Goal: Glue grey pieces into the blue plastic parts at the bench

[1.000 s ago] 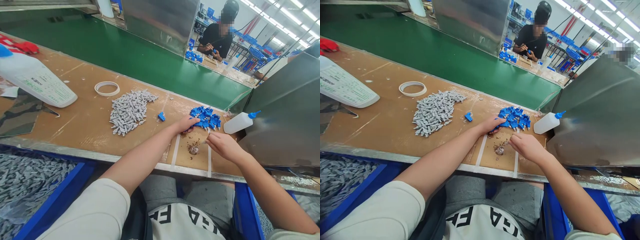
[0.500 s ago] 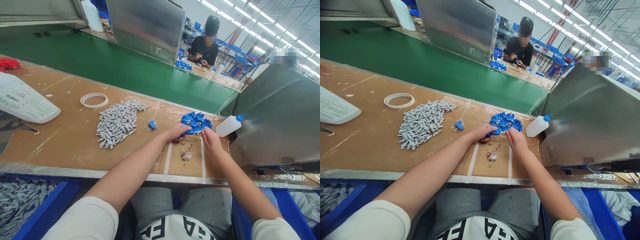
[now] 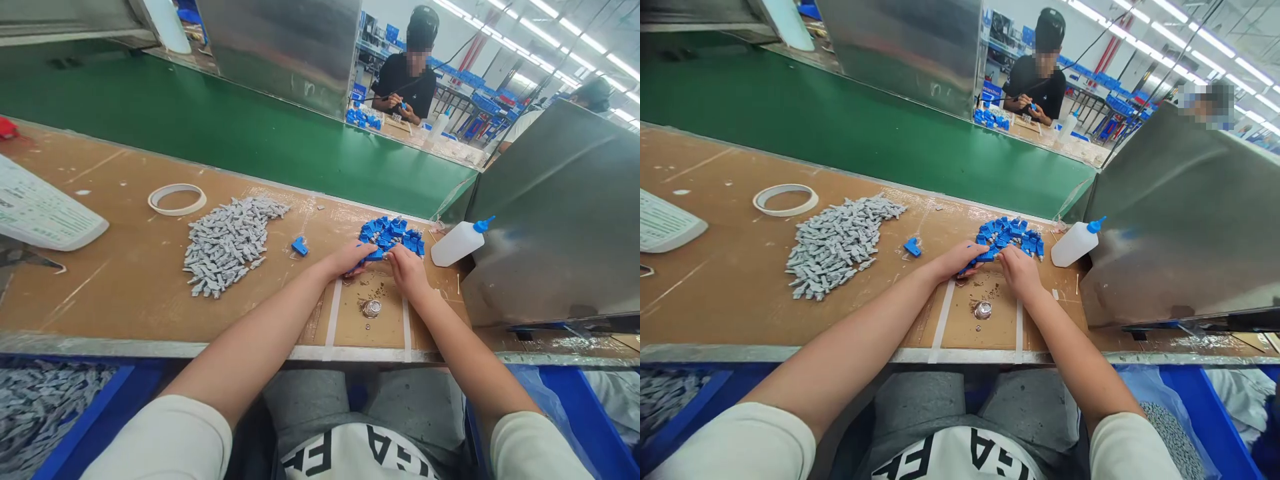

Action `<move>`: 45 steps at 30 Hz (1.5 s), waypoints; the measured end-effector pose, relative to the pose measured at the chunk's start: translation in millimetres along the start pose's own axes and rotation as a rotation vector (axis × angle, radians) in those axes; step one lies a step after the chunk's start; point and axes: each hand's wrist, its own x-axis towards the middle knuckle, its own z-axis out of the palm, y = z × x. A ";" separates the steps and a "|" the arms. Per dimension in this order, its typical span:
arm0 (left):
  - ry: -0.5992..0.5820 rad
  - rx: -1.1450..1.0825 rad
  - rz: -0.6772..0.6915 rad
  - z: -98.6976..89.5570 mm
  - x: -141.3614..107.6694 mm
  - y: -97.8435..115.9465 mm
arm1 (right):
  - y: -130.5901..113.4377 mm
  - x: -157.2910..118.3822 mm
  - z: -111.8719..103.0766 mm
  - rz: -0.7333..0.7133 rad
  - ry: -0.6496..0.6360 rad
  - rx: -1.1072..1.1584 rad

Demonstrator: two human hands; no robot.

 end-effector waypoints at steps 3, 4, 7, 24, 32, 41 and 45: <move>0.048 -0.012 -0.019 0.4 -1.1 0.9 | 2.9 -1.1 3.7 -0.018 -0.003 0.009; 0.057 0.008 -0.030 0.7 -1.7 1.3 | 4.1 -2.5 4.2 -0.042 -0.015 0.001; 0.058 0.121 -0.058 1.2 -4.3 2.7 | 7.8 -7.8 5.4 -0.093 -0.074 -0.017; 0.573 -0.145 0.101 1.0 -3.1 8.5 | 5.2 -13.5 7.5 0.037 -0.135 0.371; 0.605 -0.535 0.269 25.6 -1.4 11.5 | -13.9 -13.8 24.7 -0.052 -0.237 0.367; 0.560 -0.556 0.225 25.1 -3.0 0.6 | -16.8 -17.6 34.6 -0.014 -0.310 0.386; 0.554 -0.564 0.206 27.7 -1.6 1.2 | -15.2 -17.0 35.5 -0.006 -0.327 0.371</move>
